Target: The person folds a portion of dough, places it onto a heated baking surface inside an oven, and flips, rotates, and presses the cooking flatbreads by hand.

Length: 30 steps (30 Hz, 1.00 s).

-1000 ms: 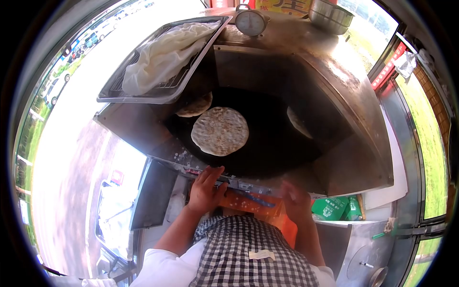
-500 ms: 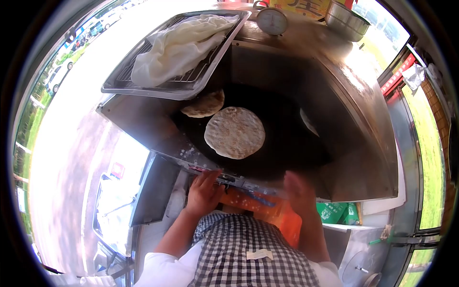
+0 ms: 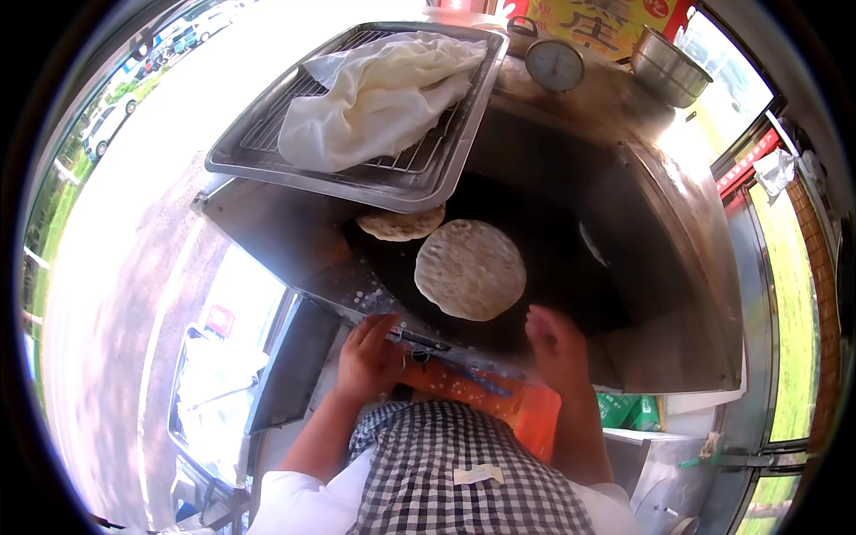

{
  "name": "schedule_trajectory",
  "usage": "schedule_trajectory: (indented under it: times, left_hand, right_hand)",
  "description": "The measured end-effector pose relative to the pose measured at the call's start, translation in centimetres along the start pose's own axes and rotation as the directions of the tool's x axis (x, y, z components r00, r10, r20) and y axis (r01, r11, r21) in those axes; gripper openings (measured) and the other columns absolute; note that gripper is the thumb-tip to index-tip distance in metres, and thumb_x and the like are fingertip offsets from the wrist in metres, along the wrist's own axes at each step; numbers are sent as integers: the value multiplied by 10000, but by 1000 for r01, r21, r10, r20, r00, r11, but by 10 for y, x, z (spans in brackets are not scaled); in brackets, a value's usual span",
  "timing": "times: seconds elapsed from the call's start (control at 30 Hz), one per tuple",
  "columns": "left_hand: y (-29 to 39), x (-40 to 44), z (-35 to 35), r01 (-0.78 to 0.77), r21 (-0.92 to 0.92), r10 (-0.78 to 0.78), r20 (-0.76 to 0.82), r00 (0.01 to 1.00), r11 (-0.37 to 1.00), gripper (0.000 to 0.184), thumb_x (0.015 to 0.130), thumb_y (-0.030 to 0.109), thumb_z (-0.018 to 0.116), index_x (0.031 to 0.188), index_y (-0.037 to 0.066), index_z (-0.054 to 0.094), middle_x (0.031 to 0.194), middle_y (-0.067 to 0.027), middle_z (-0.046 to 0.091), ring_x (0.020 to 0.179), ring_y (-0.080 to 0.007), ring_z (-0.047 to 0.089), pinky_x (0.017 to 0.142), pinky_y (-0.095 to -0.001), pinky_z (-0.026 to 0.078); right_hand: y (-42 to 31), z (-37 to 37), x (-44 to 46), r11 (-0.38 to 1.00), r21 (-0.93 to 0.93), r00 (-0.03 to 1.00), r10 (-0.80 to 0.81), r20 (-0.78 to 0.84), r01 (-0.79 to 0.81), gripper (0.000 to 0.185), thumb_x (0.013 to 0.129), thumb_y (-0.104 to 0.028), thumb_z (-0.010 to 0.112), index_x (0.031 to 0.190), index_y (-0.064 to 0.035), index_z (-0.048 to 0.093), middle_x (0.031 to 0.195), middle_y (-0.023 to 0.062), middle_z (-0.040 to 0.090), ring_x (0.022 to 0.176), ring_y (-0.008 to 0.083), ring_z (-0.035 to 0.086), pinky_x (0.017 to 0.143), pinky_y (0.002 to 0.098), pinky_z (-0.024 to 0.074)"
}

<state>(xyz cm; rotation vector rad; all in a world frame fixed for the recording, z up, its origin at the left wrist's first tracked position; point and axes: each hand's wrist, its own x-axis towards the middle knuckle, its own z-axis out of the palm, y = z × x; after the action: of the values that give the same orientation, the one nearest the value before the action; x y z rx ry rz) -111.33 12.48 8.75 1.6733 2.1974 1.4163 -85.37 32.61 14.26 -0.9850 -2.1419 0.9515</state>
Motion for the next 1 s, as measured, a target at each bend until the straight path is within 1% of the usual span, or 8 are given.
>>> schedule_trajectory:
  times: [0.1,0.4,0.6,0.7,1.0]
  left_hand:
    - [-8,2,1,6,-21,-6,22,1000,1000,486,843,109,763,1304,1,654,1188,-203,689,1052,-413,684,895,-478,568]
    - [-13,10,8,-34,-41,35,34,999,999,485,851,122,768,1306,2,651,1186,-202,691,1030,-418,690,884,-481,572]
    - [-8,13,8,-20,-40,21,40,999,999,487,851,109,764,1311,1,650,1183,-200,691,1025,-416,690,883,-478,571]
    - [-9,11,13,-17,-62,19,30,999,998,485,850,100,763,1311,-2,651,1182,-199,691,1027,-417,689,887,-475,570]
    - [-1,10,22,-7,-48,9,44,999,999,484,857,96,764,1318,1,652,1192,-207,691,1054,-425,683,912,-483,563]
  right_hand:
    - [3,2,2,999,-35,1000,-21,2,21,277,984,-116,738,1242,-23,694,1086,159,766,1013,248,766,885,341,597]
    - [14,5,-5,997,5,997,77,-14,-77,277,989,-119,730,1246,-22,694,1099,166,766,1025,253,765,895,346,595]
    - [15,0,-5,998,-23,998,58,-22,-58,279,993,-129,724,1250,-24,695,1103,169,766,1027,258,765,894,355,596]
    - [16,-2,-6,998,-8,998,61,-20,-61,280,997,-133,720,1252,-22,694,1103,175,765,1035,263,764,894,359,595]
    - [21,-13,-16,996,6,996,92,-1,-92,283,1001,-141,717,1255,-18,691,1110,180,758,1046,267,763,874,353,603]
